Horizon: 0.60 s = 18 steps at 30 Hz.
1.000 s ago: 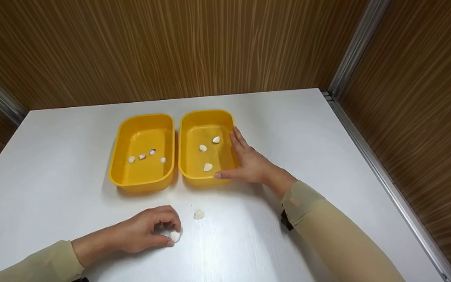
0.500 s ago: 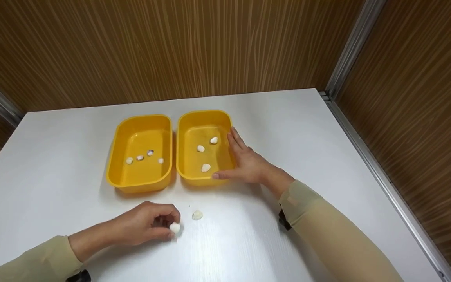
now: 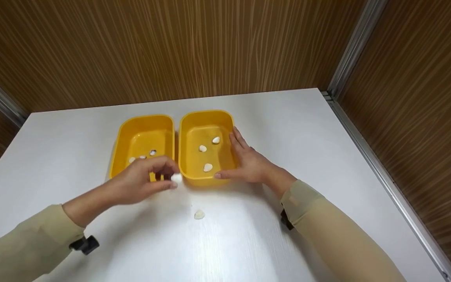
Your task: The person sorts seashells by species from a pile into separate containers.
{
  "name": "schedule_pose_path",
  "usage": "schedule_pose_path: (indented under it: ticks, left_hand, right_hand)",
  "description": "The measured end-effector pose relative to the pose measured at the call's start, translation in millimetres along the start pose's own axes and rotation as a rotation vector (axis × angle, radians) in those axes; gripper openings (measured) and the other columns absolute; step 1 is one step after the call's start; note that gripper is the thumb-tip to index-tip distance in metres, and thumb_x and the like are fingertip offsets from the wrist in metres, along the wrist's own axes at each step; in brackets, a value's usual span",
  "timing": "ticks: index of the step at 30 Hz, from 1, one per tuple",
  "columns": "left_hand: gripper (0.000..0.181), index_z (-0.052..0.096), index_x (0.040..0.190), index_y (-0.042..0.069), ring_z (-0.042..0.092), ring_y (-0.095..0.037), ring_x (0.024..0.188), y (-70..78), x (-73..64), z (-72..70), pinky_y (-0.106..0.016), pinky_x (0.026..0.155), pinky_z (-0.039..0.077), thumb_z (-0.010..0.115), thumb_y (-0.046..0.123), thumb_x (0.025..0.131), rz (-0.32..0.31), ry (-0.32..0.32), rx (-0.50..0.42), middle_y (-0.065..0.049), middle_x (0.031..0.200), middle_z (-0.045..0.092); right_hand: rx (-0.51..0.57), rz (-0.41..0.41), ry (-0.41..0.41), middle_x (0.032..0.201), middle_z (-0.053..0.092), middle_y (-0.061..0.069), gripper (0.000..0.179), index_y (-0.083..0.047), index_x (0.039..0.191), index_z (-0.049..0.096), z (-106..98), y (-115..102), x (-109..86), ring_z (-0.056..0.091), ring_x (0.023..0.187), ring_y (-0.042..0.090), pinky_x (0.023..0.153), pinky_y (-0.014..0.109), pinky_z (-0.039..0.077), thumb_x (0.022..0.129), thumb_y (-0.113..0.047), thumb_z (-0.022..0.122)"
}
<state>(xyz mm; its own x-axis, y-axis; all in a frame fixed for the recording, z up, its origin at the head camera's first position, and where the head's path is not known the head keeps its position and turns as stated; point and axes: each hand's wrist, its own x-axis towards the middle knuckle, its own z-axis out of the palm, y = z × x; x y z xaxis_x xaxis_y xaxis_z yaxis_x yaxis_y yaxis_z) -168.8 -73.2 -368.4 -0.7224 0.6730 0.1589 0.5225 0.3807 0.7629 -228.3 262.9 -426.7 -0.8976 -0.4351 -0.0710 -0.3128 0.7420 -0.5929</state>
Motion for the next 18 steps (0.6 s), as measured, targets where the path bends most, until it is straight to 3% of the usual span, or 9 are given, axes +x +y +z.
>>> schedule_pose_path:
  ticks: [9, 18]
  left_hand:
    - [0.021, 0.067, 0.118, 0.015, 0.061, -0.019, 0.091, 2.1, 37.9, -18.5, -0.029, 0.08, 0.057, 0.076, 0.013, 0.1, -0.069, 0.078, -0.053, 0.0, 0.101, 0.068]
    - [0.025, 0.064, 0.121, 0.017, 0.062, -0.019, 0.095, -5.6, 69.5, -21.3, -0.026, 0.086, 0.058, 0.077, 0.015, 0.099, -0.17, 0.123, -0.08, -0.002, 0.105, 0.066]
  right_hand:
    - [-0.015, -0.008, -0.003, 0.177, -0.018, -0.009, 0.133, -0.016, 0.171, -0.004, 0.5, 1.1, 1.1, 0.014, 0.162, 0.036, 0.126, 0.057, 0.024, 0.083, -0.067, 0.081]
    - [-0.018, 0.027, -0.018, 0.175, -0.021, -0.013, 0.13, -0.023, 0.171, -0.006, -1.0, -0.9, 1.5, 0.013, 0.162, 0.038, 0.125, 0.061, 0.023, 0.084, -0.066, 0.08]
